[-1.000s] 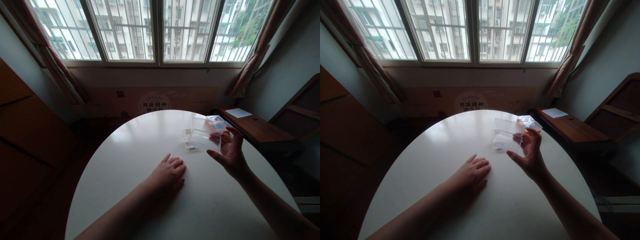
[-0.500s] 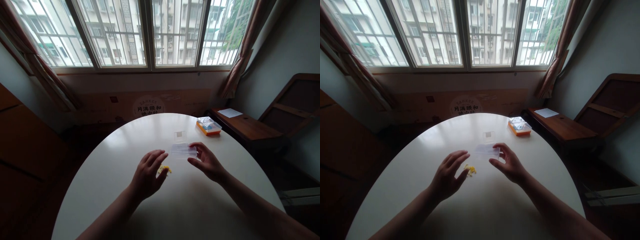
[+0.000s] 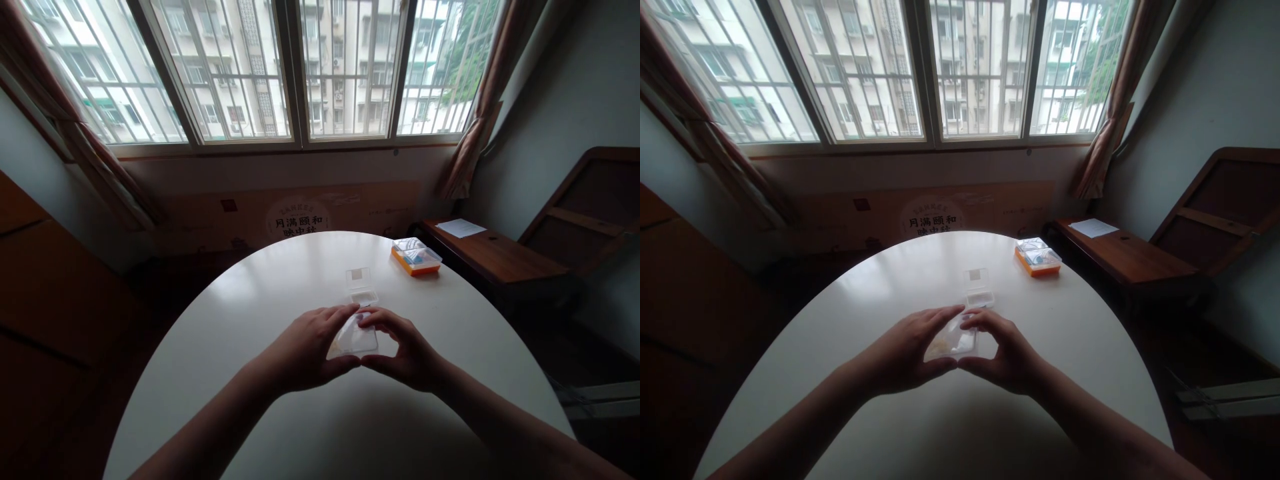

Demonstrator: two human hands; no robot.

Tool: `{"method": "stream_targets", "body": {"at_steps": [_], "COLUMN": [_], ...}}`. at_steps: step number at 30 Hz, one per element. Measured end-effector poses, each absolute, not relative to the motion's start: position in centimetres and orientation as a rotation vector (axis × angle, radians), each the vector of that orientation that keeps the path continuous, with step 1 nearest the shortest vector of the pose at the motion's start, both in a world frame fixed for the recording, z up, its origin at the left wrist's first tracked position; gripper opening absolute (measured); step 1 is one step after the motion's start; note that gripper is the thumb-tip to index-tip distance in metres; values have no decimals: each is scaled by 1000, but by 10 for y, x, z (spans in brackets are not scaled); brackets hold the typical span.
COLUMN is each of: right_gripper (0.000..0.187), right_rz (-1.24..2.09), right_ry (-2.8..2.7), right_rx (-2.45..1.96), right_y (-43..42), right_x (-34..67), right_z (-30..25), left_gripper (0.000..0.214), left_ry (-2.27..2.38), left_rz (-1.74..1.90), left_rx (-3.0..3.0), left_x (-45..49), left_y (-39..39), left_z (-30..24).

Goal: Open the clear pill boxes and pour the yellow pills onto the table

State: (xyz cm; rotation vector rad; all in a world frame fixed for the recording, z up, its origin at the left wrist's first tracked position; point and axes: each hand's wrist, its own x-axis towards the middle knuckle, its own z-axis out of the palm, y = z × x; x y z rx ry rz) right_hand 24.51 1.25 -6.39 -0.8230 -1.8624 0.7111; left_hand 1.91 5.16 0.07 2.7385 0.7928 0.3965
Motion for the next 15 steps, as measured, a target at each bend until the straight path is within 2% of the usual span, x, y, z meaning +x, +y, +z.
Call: {"method": "stream_targets", "body": {"at_steps": [8, 13, 15], "right_gripper": [46, 56, 53], "right_rz": [694, 608, 594], "right_ry": [-1881, -1973, -1938], "right_rx": [-791, -926, -1011], "right_y": [10, 14, 18], "right_x": [239, 241, 243], "right_z": [-64, -69, -71], "left_gripper": [68, 69, 66], "left_ry": [780, 905, 1022], "left_rz": [359, 464, 550], "left_rx": [2740, 2853, 2866], "left_x": [19, 1, -10], "left_y": [52, 61, 68], "left_z": [-5, -15, -18]}}
